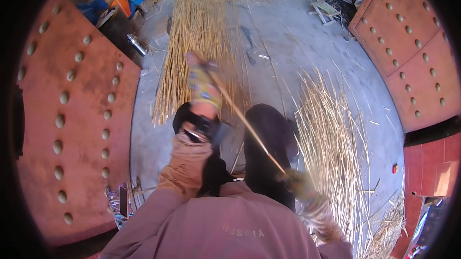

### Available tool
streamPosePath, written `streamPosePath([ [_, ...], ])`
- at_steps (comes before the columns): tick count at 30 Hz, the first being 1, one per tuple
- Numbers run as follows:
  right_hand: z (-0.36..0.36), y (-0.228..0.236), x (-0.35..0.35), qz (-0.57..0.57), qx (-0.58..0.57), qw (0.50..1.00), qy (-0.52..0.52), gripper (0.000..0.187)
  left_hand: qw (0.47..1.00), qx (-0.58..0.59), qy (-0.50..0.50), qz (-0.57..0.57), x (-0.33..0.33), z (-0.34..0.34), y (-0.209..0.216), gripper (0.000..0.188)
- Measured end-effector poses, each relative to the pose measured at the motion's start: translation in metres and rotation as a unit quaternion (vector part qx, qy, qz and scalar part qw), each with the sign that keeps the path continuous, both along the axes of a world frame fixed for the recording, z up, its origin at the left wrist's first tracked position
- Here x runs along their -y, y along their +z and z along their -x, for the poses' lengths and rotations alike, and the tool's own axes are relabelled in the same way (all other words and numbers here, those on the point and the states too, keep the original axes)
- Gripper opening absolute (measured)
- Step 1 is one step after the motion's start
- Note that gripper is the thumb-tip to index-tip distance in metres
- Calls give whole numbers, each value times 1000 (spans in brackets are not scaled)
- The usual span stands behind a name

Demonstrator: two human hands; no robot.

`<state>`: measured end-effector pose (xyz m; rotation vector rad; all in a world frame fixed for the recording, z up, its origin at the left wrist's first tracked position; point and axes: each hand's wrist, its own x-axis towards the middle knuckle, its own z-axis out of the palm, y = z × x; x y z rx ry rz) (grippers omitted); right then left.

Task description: The person is weaving straw using a thin wooden stick as a tool.

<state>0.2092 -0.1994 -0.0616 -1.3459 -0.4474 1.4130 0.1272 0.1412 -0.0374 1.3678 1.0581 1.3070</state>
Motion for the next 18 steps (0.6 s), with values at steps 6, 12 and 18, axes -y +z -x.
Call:
streamPosePath([
  [6,-87,-139,183,-224,107,941,-232,22,907,385,-104,132,-36,54,64,32],
  [12,-170,-120,128,330,638,659,-222,48,936,282,-51,203,-5,19,55,39],
  [18,-182,-185,-111,45,265,957,-113,25,922,161,-92,339,0,1,12,43],
])
